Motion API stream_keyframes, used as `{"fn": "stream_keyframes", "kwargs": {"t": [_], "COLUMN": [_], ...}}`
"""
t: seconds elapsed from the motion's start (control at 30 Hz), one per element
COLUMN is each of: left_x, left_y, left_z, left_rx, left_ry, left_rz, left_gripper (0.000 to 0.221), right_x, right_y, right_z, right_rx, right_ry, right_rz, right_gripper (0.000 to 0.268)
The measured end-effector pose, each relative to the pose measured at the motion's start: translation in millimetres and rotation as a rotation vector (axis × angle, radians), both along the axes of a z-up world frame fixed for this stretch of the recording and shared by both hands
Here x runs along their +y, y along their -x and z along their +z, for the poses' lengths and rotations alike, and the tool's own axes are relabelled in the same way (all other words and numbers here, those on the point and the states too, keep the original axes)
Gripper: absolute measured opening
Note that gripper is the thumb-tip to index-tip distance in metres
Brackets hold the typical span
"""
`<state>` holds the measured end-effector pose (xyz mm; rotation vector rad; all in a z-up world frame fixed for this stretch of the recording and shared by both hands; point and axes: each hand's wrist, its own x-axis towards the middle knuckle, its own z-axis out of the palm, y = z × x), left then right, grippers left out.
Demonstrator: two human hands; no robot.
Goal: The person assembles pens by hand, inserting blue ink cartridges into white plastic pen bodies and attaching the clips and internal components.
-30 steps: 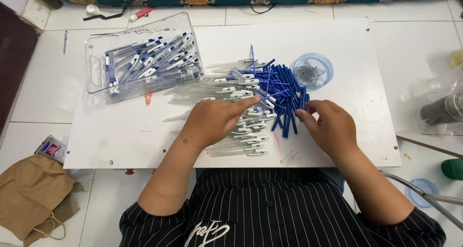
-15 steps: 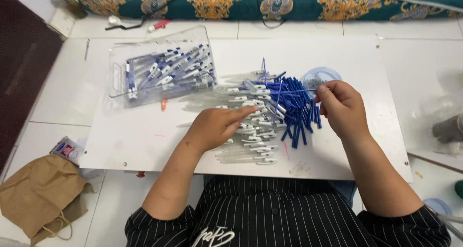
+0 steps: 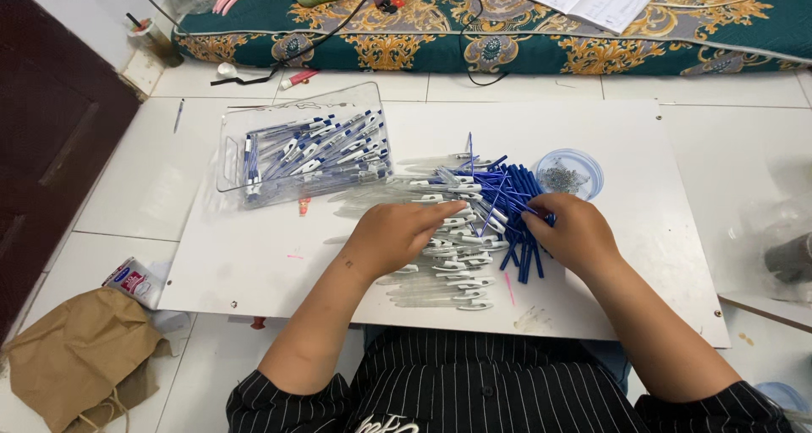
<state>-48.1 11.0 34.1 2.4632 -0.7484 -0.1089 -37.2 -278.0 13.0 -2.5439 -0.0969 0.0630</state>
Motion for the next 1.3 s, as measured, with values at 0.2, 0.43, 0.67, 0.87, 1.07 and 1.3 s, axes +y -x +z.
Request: {"fn": "stream_keyframes", "kwargs": {"t": [0.2,0.43,0.67,0.87,1.07,1.3], "left_x": [-5.8,-27.7,-73.5,-98.6,-97.0,-40.5], "left_y": [-8.3,-14.0,-41.9,-53.8,-49.0,-30.7], "left_z": [-1.6,37.7,20.2,6.8,9.6,33.7], "left_rx": [-0.068,-0.132,-0.283,-0.446,-0.566,-0.278], "left_ry": [-0.070,-0.228,-0.416,-0.487,-0.441,0.033], "left_rz": [-0.030,-0.105,-0.224,-0.316,-0.327,-0.110], "left_gripper": [0.048,0.042,0.026,0.015,0.014,0.017], "right_x": [1.0,-9.7,6.9,4.1,2.7,-20.1], "right_y": [2.1,-4.1,-8.3,-18.9,-19.0,-22.6], "right_z": [8.8,-9.0,-43.4,-70.6,-72.7,-28.3], "right_rx": [-0.009,0.023,0.288,0.400,0.397,0.154], "right_ry": [0.021,-0.247,-1.096,-1.248,-1.239,-0.834], "right_rz": [0.013,-0.035,-0.040,-0.039,-0.062,-0.098], "right_gripper": [0.031,0.033,0.052,0.050,0.038,0.033]}}
